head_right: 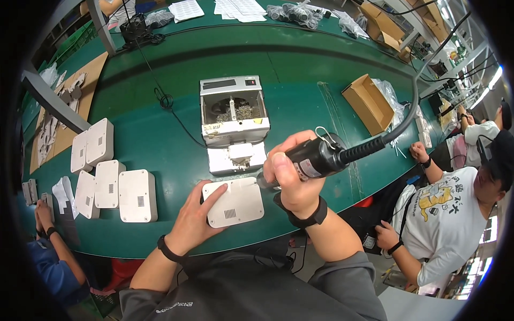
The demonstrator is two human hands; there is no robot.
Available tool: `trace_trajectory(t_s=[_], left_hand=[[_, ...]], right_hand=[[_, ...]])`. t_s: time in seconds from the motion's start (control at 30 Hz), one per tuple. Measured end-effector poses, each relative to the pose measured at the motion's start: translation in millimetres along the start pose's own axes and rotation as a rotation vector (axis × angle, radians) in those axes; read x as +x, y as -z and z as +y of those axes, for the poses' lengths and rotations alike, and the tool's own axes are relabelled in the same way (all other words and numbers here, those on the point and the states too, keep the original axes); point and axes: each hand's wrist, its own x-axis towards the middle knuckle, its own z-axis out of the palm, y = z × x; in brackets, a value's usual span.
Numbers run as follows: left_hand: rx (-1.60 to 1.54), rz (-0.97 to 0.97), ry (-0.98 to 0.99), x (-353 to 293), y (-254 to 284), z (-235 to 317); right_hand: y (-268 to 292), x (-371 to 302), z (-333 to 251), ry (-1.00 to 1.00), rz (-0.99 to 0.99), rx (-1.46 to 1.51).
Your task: The person picks up a white plastic housing, uses a power screwdriver to drive screws into its corners, and then sets it aside to repeat the process with another unit.
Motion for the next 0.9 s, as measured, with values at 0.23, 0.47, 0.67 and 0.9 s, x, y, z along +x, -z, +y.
trace_trajectory(t_s=[0.23,0.47,0.67,0.9], left_hand=[[0.011,0.002,0.003,3.3,-0.4,0.4],[0.023,0.01,-0.007,1.7,0.3,-1.5],[0.005,0.036,-0.023,4.5,-4.0,-0.8],[-0.014,0.046,-0.01,1.0,-4.6,-4.4]], right_hand=[[3.0,0.8,2.6,-0.023,0.009,0.06],[-17.1,14.8,-12.9,0.024,-0.061,-0.062],[-41.8,36.6,-25.0,0.146,-0.05,0.009],[-39.2,35.5,-15.3,0.014,-0.057,-0.008]])
